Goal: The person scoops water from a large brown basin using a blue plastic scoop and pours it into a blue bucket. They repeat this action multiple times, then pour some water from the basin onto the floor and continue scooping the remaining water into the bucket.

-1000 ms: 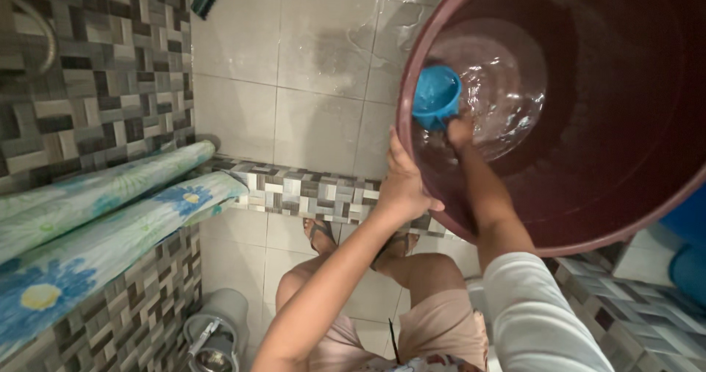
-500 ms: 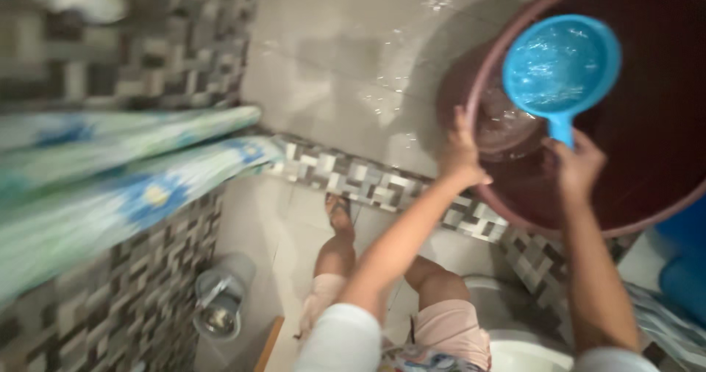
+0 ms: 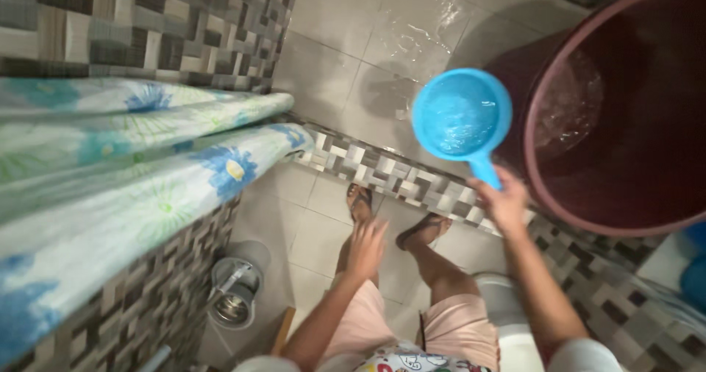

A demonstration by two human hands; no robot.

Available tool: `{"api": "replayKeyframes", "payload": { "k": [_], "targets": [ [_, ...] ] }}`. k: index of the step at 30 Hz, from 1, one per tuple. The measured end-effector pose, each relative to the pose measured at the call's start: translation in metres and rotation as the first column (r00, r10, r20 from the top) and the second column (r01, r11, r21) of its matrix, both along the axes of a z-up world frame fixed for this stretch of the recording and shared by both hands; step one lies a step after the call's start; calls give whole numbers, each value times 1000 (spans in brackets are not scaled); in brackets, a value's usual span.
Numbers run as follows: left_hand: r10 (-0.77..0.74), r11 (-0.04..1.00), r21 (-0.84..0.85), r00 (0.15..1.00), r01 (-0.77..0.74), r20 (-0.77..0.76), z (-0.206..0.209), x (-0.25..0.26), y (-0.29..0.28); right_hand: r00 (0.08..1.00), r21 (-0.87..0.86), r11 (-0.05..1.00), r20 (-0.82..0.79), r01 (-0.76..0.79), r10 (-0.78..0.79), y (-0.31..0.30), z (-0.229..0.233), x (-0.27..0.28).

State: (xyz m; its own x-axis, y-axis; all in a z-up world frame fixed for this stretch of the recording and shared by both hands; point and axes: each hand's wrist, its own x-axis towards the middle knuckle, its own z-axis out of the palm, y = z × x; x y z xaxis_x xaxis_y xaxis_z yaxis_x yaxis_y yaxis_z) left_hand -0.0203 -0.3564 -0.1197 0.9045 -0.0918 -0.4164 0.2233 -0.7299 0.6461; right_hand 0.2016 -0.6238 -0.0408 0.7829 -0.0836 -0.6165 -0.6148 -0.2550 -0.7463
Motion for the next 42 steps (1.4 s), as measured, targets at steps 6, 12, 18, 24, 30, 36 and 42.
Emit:
{"api": "replayKeyframes", "payload": {
  "k": [6, 12, 18, 24, 30, 36, 42],
  "targets": [
    [-154, 982, 107, 988, 156, -27, -11, -51, 30, 985, 234, 972, -164, -10, 50, 116, -154, -10],
    [-35, 999, 33, 999, 35, -13, -6, -34, 56, 940, 416, 872, -317, 258, -127, 196, -274, 14],
    [-96, 995, 28, 994, 98, -42, -11, -22, 74, 820, 453, 699, -446, 553, -360, 211, -355, 70],
    [-104, 995, -4, 994, 104, 36, -18, -17, 79, 709, 511, 492, -514, 705, -482, 171, -358, 140],
    [-146, 989, -27, 989, 145, -1, -14, -11, 78, 767, 493, 599, -277, 631, -579, 128, -288, 168],
    [-195, 981, -14, 980, 195, -35, -15, -7, 69, 850, 298, 833, 109, 466, -515, 122, -223, 137],
    [-222, 975, 12, 974, 222, -42, -22, -4, 64, 898, 253, 866, -22, 431, -440, 137, -233, 76]
  ]
}}
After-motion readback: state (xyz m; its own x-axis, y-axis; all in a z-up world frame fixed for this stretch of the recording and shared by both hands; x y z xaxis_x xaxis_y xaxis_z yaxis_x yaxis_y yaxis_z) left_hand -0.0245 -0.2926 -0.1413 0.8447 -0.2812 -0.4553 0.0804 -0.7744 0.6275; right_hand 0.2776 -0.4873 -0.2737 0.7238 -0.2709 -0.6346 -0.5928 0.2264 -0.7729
